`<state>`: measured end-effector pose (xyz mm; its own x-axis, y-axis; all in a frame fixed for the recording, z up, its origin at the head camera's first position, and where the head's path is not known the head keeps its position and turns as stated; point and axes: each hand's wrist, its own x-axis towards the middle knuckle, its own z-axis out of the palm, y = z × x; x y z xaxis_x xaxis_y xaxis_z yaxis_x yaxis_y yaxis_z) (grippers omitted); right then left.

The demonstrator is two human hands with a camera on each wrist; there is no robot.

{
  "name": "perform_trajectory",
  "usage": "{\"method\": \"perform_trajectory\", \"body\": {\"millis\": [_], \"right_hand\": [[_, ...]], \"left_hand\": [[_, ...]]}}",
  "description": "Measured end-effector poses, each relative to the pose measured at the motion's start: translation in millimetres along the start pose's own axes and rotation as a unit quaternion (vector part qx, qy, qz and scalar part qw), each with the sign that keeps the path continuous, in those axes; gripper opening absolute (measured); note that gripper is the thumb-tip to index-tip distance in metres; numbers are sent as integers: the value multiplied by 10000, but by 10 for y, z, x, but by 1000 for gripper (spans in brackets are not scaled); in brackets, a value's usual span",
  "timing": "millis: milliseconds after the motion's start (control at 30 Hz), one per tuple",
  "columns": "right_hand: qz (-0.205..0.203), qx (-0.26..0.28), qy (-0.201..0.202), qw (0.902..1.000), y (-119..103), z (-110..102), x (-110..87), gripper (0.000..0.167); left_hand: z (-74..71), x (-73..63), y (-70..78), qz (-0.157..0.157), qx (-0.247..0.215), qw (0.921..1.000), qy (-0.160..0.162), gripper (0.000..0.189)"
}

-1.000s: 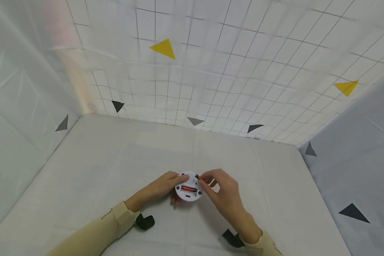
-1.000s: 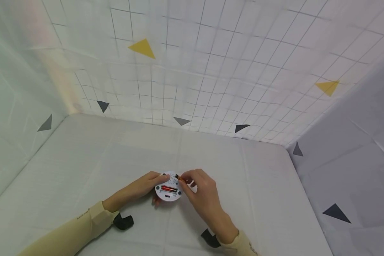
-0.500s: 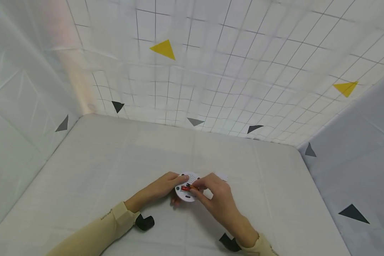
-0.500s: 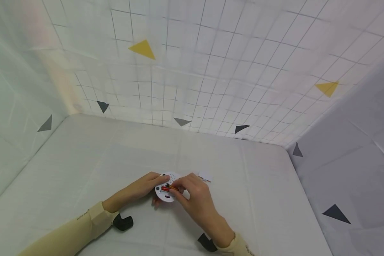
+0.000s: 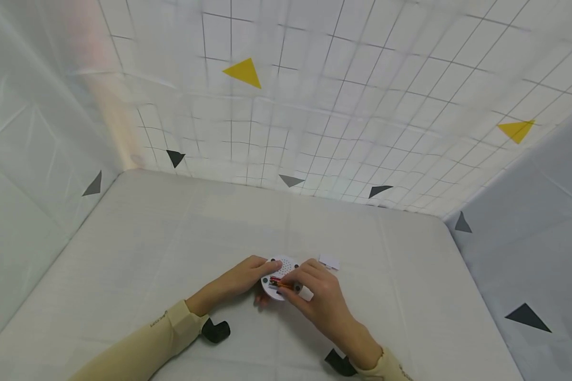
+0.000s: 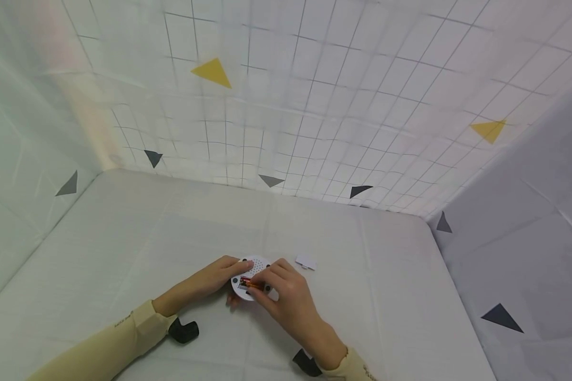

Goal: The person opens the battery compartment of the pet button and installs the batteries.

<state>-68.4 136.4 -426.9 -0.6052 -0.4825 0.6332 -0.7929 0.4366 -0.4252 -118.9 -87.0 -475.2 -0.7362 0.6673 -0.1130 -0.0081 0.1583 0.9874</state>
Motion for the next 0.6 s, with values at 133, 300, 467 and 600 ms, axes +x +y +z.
{"method": "perform_trajectory", "body": {"millis": [133,300,467,600], "right_hand": [[14,51,47,10000,-7,15,5,23],[171,93,29,9998,-5,32,-3,22],[257,125,-14,9996,14,49,-27,20],[266,153,-20,9995,12,52,-27,20]], "left_hand": [[-1,-4,15,16,4,10000,-15,51],[4,-4,18,16,12,10000,-2,51],[4,-3,5,35,62,10000,-19,52],[3,-1,5,30,121,9999,-12,52]]}}
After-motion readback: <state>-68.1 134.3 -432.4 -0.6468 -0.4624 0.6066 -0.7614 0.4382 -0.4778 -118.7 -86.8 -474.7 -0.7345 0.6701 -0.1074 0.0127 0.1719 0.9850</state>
